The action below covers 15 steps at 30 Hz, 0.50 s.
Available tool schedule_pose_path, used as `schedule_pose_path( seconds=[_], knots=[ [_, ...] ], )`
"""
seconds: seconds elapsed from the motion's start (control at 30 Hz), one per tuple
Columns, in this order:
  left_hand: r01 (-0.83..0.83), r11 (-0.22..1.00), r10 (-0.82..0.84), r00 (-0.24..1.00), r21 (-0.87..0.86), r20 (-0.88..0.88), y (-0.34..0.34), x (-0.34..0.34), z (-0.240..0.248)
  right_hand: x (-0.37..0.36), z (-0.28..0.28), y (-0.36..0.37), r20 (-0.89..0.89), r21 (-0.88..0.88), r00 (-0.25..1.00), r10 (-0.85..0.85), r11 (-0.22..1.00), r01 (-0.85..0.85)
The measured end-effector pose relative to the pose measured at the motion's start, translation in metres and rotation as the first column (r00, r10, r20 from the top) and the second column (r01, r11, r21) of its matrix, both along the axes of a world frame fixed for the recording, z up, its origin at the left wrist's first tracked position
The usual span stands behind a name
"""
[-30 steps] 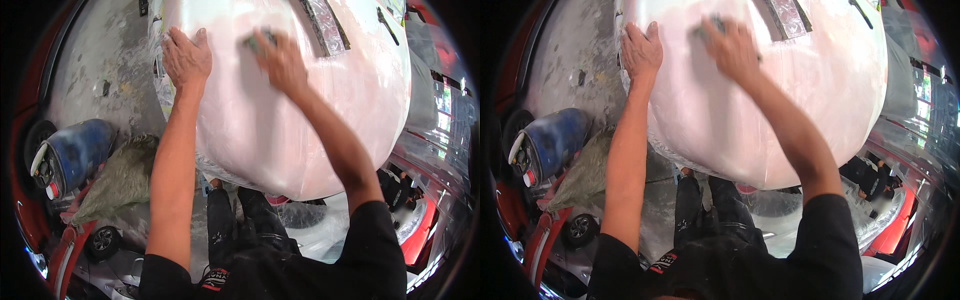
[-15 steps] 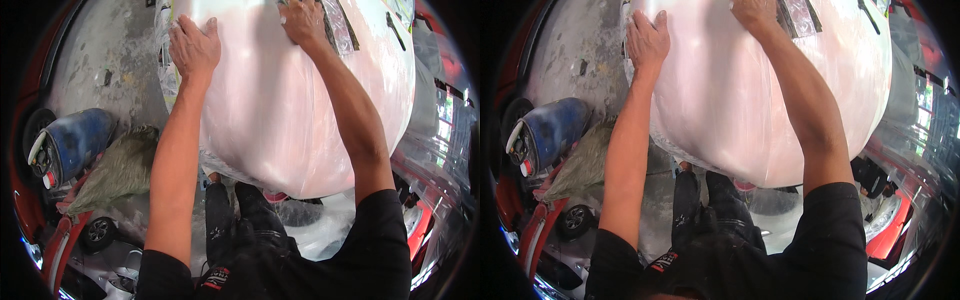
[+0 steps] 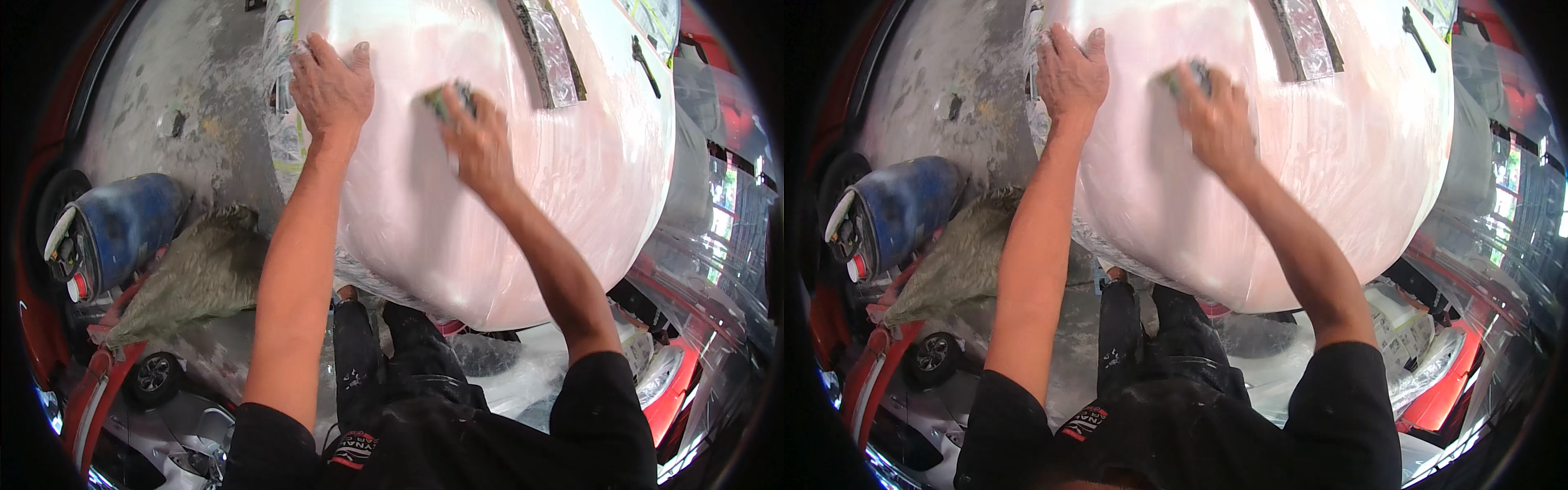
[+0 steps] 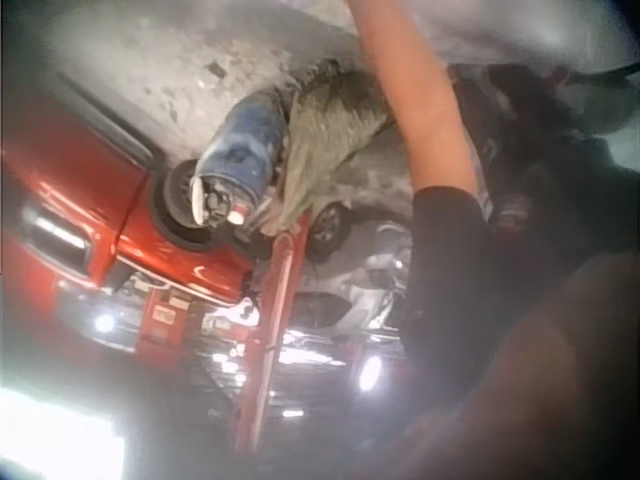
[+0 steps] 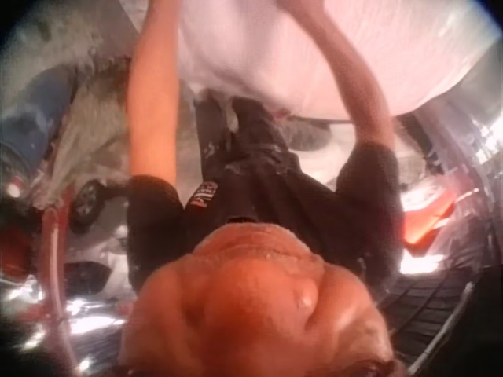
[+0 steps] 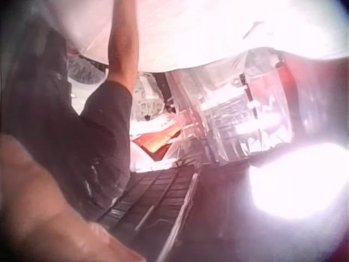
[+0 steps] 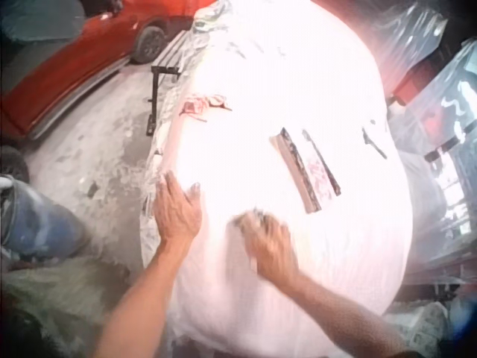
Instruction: The person sands a large, curved, light-pink car part using a sanding block. They work methodically across the surface, using one hand to sand and the other to feel for smoothness.
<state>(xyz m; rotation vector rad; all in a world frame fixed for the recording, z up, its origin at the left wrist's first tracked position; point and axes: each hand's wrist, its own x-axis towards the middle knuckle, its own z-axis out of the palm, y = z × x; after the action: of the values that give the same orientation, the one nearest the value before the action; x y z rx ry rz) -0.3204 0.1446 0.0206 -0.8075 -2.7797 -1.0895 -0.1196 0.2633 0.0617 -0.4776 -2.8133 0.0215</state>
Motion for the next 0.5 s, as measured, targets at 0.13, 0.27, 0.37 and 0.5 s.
schedule_pose_path(
  seconds=[0.13, 0.27, 0.37, 0.5],
  knots=[
    [0.018, 0.999, -0.016, 0.999, 0.033, -0.041, 0.005, 0.001, -0.003, -0.028, 0.006, 0.035, 0.090, 0.038, 0.994, 0.059, 0.997, -0.063],
    [0.053, 0.997, -0.055, 0.998, 0.059, 0.021, 0.012, 0.007, 0.000, -0.091, 0.032, 0.056, -0.031, 0.038, 0.972, -0.231, 0.972, 0.233],
    [0.016, 1.000, -0.016, 1.000, 0.013, -0.003, -0.001, -0.002, -0.005, -0.024, 0.010, 0.007, 0.137, 0.226, 0.975, 0.172, 0.953, -0.200],
    [-0.010, 1.000, 0.010, 1.000, -0.008, -0.026, 0.000, -0.001, -0.005, -0.016, 0.007, -0.006, -0.006, -0.025, 0.997, 0.072, 0.997, -0.072]
  ],
)
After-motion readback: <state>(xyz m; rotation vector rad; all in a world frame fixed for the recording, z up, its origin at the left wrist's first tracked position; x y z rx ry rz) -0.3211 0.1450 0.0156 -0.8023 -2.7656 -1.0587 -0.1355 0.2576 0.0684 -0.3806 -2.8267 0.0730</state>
